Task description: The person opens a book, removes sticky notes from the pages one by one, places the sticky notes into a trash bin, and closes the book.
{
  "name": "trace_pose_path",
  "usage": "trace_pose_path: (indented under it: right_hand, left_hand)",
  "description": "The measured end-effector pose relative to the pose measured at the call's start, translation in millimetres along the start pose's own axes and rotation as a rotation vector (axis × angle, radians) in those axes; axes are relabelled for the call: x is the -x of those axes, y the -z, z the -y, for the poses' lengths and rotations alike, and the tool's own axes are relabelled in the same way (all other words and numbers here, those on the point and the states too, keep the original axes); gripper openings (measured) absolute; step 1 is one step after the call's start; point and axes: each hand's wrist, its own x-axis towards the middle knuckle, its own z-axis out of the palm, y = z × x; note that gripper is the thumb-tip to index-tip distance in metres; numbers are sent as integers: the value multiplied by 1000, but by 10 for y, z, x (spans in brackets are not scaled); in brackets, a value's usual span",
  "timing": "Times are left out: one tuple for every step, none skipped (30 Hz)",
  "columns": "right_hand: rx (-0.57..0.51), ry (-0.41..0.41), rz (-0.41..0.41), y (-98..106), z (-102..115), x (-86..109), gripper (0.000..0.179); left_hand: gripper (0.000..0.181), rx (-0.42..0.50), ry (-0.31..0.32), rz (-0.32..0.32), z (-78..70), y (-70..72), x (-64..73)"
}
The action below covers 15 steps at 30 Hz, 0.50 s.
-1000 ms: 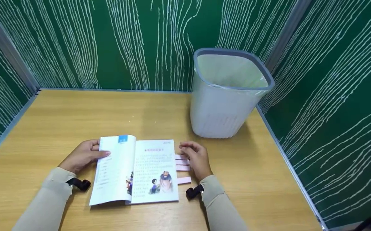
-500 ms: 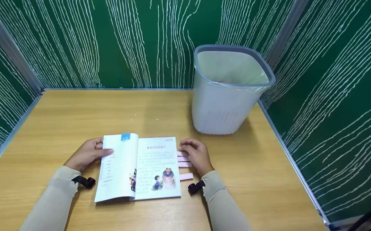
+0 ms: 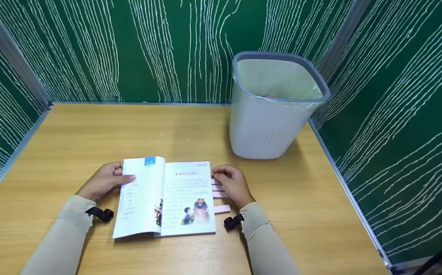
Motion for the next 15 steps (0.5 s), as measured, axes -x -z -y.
trace_pose_path:
  right_hand:
    - [10, 1, 2, -3, 7, 1, 19]
    - [18, 4, 2, -7, 15, 2, 19]
    - [27, 7, 2, -8, 18, 2, 19]
    - [41, 7, 3, -9, 21, 3, 19]
    - [52, 9, 4, -12, 25, 7, 19]
    - [64, 13, 8, -16, 26, 9, 18]
    - [78, 15, 14, -21, 27, 13, 19]
    - [89, 14, 19, -24, 28, 18, 19]
    - [99, 12, 23, -28, 28, 21, 19]
    - [108, 10, 26, -32, 33, 27, 19]
    - [116, 9, 26, -36, 35, 30, 19]
    - [123, 6, 24, -38, 36, 31, 19]
    - [127, 2, 22, -39, 38, 33, 19]
    - [132, -1, 17, -39, 38, 34, 19]
    - [136, -5, 12, -38, 38, 34, 19]
  left_hand:
    - [49, -4, -1, -2, -3, -1, -1]
    - [49, -6, -3, -3, -5, -1, 0]
    - [49, -8, -5, -3, -5, -2, 2]
    - [49, -11, -9, -2, -1, -3, 1]
    - [50, -11, -9, -1, 3, -4, 3]
    - [50, -10, -7, -1, 7, -5, 5]
    - [50, -9, -5, -3, 10, -6, 10]
    - [50, -5, -1, -5, 12, -9, 17]
    - [50, -6, -1, -5, 14, -9, 22]
    - [50, -7, -2, -4, 17, -8, 24]
    - [50, -1, -1, -4, 17, -9, 25]
    - [49, 2, -3, -4, 17, -9, 24]
    - [49, 2, -8, -2, 18, -8, 21]
    - [49, -1, -10, 0, 18, -9, 16]
    - [49, -3, -12, 3, 18, -8, 11]
